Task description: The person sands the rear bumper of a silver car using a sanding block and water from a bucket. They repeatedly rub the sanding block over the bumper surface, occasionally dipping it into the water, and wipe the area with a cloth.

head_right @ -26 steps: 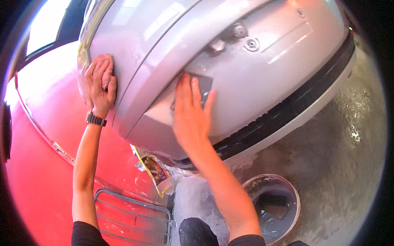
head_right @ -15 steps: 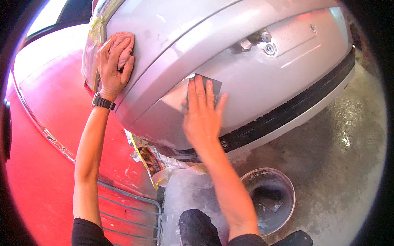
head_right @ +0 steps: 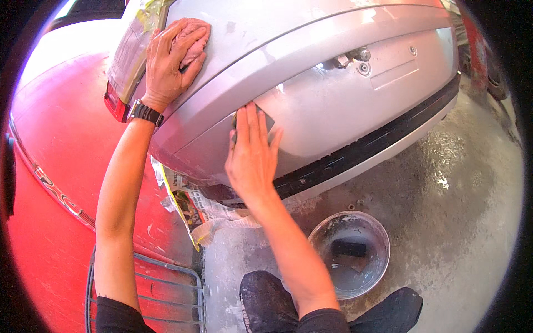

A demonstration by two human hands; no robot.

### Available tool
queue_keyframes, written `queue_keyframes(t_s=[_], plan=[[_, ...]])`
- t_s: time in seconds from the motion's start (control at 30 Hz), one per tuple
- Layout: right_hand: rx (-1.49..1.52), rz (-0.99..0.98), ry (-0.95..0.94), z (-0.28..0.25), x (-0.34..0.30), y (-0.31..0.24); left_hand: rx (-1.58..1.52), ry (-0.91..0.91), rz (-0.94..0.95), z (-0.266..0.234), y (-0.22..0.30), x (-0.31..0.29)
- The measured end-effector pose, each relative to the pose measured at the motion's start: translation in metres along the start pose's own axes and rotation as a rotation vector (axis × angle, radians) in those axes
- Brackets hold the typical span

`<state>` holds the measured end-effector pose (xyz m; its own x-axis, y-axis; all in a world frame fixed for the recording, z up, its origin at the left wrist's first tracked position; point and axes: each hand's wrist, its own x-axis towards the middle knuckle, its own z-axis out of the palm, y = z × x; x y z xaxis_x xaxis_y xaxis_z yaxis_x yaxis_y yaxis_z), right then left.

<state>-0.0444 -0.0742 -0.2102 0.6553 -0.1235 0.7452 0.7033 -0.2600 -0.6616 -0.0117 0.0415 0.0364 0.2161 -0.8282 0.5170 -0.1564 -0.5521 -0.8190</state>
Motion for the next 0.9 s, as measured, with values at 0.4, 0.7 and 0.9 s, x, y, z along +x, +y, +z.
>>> queue_keyframes(t_s=[0.4,0.7,0.9], plan=[[0.03,0.054,0.049,-0.009,0.02,0.014,0.008,0.079,0.037,0.004,-0.001,0.002],[0.122,0.134,0.153,0.028,-0.041,0.019,-0.074,0.132,0.012,-0.003,0.012,0.01],[0.148,0.134,0.018,0.014,-0.054,0.035,-0.034,0.114,0.033,-0.003,-0.001,-0.004]])
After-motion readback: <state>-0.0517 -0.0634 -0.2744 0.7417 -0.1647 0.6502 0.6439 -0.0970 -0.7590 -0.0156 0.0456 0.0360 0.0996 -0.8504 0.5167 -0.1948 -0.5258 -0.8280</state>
